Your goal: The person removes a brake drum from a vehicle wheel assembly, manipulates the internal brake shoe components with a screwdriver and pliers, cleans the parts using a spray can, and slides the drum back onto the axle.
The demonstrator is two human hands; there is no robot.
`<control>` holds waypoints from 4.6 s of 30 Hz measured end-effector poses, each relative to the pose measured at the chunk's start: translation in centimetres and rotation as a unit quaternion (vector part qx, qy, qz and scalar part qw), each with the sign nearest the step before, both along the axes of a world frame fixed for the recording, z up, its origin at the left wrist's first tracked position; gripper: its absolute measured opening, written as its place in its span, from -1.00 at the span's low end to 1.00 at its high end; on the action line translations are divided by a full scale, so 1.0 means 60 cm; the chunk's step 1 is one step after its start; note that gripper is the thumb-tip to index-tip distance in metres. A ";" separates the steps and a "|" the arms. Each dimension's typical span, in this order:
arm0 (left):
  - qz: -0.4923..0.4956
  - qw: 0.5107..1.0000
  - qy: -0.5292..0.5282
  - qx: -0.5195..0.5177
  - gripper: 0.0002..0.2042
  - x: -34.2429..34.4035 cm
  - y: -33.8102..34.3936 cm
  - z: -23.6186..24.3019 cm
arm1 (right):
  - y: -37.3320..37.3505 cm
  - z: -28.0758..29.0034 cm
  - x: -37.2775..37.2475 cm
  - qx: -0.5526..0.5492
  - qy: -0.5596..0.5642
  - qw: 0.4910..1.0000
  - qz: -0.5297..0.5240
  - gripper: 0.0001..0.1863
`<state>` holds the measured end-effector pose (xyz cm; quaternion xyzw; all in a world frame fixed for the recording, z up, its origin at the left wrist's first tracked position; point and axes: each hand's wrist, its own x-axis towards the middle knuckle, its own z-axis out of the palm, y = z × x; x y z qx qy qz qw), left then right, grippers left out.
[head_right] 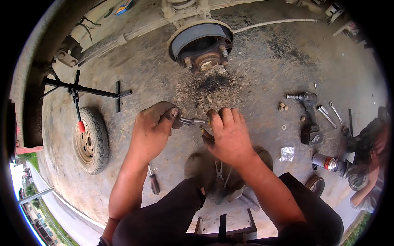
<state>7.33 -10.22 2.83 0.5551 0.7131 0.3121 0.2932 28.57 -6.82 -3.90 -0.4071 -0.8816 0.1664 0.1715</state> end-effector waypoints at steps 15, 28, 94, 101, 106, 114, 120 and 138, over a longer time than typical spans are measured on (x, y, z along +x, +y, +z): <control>0.078 0.977 -0.188 0.066 -0.77 -0.020 0.107 -0.156 | 0.004 -0.122 -0.114 -0.128 0.113 0.967 -0.187 -0.23; 0.078 0.984 -0.152 0.039 -0.81 -0.042 0.166 -0.117 | 0.063 -0.132 -0.172 -0.057 0.150 0.960 -0.230 -0.34; -0.031 0.996 -0.063 -0.055 -0.82 0.088 -0.194 -0.421 | -0.035 -0.228 0.349 0.008 -0.223 0.883 -0.413 -0.50; -0.037 0.996 -0.070 -0.039 -0.79 0.080 -0.179 -0.401 | -0.269 -0.297 0.165 -0.278 -0.196 0.920 -0.195 -0.60; -0.119 0.988 -0.067 -0.072 -0.74 0.072 -0.188 -0.346 | -0.318 -0.264 0.144 -0.353 -0.177 0.893 -0.218 -0.59; -0.219 0.965 -0.137 -0.054 -0.67 0.058 -0.202 -0.270 | -0.133 -0.050 0.029 -0.444 0.122 0.867 -0.190 -0.63; 0.009 0.998 0.032 0.061 -0.76 -0.136 -0.162 -0.207 | -0.120 0.155 0.040 -0.314 -0.073 0.947 -0.003 -0.45; -0.063 0.971 0.188 0.131 -0.78 -0.247 0.082 -0.151 | -0.113 0.416 0.230 -0.167 -0.155 0.970 -0.085 -0.31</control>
